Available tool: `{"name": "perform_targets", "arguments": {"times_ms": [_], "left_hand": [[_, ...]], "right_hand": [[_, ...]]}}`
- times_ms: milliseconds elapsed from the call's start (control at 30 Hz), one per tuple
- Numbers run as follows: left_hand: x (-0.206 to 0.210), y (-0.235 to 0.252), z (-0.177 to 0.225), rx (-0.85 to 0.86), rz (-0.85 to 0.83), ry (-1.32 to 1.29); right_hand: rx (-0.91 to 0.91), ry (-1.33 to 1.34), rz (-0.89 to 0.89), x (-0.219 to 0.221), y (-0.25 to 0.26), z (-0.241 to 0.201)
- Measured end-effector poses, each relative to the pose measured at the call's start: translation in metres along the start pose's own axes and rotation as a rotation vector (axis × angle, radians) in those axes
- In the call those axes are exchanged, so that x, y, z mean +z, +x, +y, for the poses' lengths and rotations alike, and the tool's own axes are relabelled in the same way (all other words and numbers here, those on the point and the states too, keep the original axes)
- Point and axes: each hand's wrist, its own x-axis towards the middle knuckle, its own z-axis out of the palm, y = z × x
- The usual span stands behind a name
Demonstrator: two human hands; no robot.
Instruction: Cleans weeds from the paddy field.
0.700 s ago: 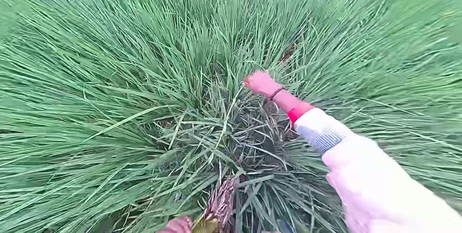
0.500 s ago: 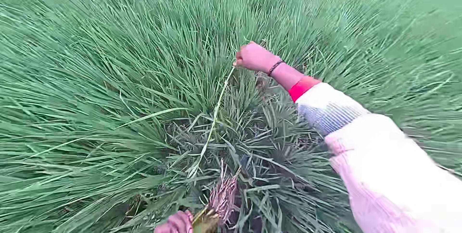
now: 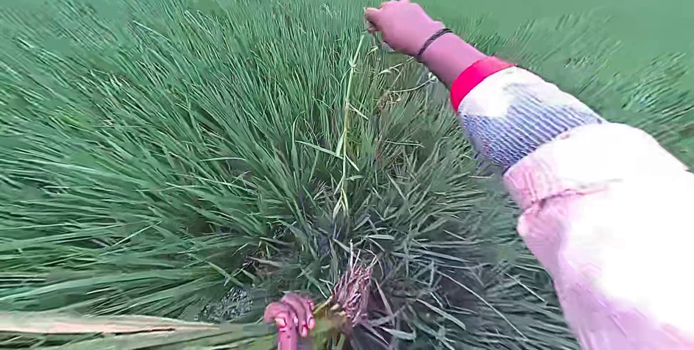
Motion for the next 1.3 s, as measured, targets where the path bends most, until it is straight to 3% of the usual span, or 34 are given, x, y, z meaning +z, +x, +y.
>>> {"name": "perform_targets", "arguments": {"times_ms": [133,233,433,733,867,1000,1100,1200,1267,1300], "left_hand": [[-0.011,0.005,0.006,0.033,0.023,-0.065],[-0.013,0.009,0.011,0.017,0.041,-0.085],[-0.007,0.013,0.013,-0.153,0.124,-0.155],[0.021,0.021,0.004,-0.473,0.306,-0.152],[0.034,0.023,-0.009,-0.572,0.313,-0.212],[0.057,0.023,-0.016,-0.667,0.214,-0.316],[0.079,0.021,-0.015,-0.737,0.096,-0.458],[0.096,0.016,-0.016,-0.813,-0.016,-0.584],[0.107,0.01,-0.022,-0.897,-0.039,-0.657],[0.112,0.005,-0.026,-0.942,-0.033,-0.689]], "right_hand": [[-0.046,0.075,0.166,-0.059,0.029,-0.017],[-0.015,0.202,0.098,-0.082,0.028,-0.004],[0.407,0.925,0.064,-0.069,-0.022,0.001],[0.371,1.383,0.168,-0.006,-0.088,-0.05],[0.376,1.45,0.218,-0.031,-0.109,-0.052],[0.361,1.52,0.269,-0.066,-0.165,-0.029],[0.591,1.484,0.324,-0.09,-0.229,-0.032],[0.72,1.459,0.261,-0.092,-0.307,-0.015],[1.07,1.294,0.258,-0.104,-0.338,-0.042],[1.147,1.299,0.181,-0.102,-0.365,-0.035]]}}
